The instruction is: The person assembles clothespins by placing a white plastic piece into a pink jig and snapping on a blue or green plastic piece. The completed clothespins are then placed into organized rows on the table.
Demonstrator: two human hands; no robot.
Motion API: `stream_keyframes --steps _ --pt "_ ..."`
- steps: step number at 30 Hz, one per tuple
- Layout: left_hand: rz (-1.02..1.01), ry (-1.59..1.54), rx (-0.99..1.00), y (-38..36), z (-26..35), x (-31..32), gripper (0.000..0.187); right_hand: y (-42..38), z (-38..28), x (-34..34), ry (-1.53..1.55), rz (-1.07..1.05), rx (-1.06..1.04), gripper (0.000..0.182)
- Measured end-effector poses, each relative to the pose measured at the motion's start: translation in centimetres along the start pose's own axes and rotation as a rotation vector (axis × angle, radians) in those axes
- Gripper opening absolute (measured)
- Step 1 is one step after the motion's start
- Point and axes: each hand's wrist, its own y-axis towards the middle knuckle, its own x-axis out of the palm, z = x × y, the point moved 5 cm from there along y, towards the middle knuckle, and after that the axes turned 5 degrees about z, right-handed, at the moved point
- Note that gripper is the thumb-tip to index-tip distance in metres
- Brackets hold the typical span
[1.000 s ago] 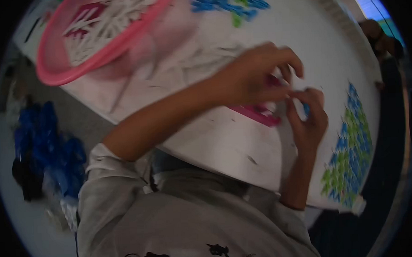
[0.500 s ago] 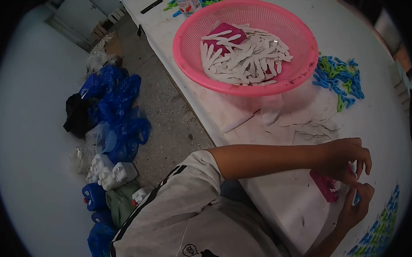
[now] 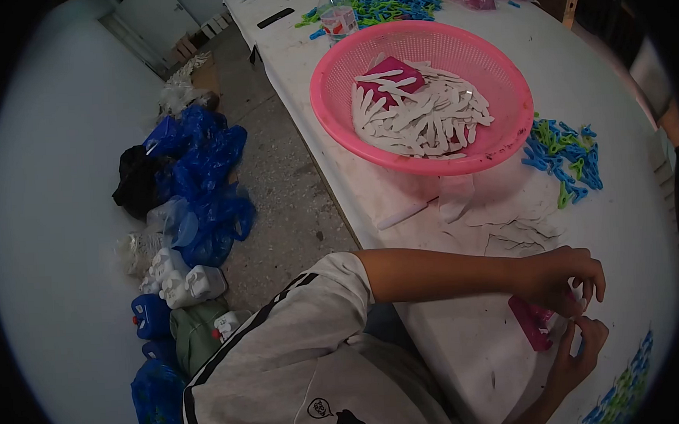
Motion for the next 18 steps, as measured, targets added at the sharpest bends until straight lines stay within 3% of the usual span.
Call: stream_keyframes --steps 4,6,8,10,18 --pt "0.049 -0.041 0.003 -0.1 -0.3 0.0 0.036 -0.2 0.3 0.5 -0.012 0.030 0.042 0.017" --pt "0.028 -0.031 -0.038 0.0 -0.5 0.1 0.039 0.0 0.4 -0.2 -0.027 0.057 -0.118 0.019" --pt "0.035 -0.040 -0.049 -0.2 -0.7 -0.2 0.040 0.6 -0.8 -0.3 -0.004 0.052 -0.062 0.019" --pt "0.024 -0.214 -0.211 -0.2 -1.0 0.2 0.038 0.8 -1.0 -0.2 -0.005 0.102 -0.023 0.018" --pt "0.031 -0.116 -0.183 -0.3 -0.5 -0.3 0.034 0.7 -0.2 0.9 0.161 0.099 0.092 0.024"
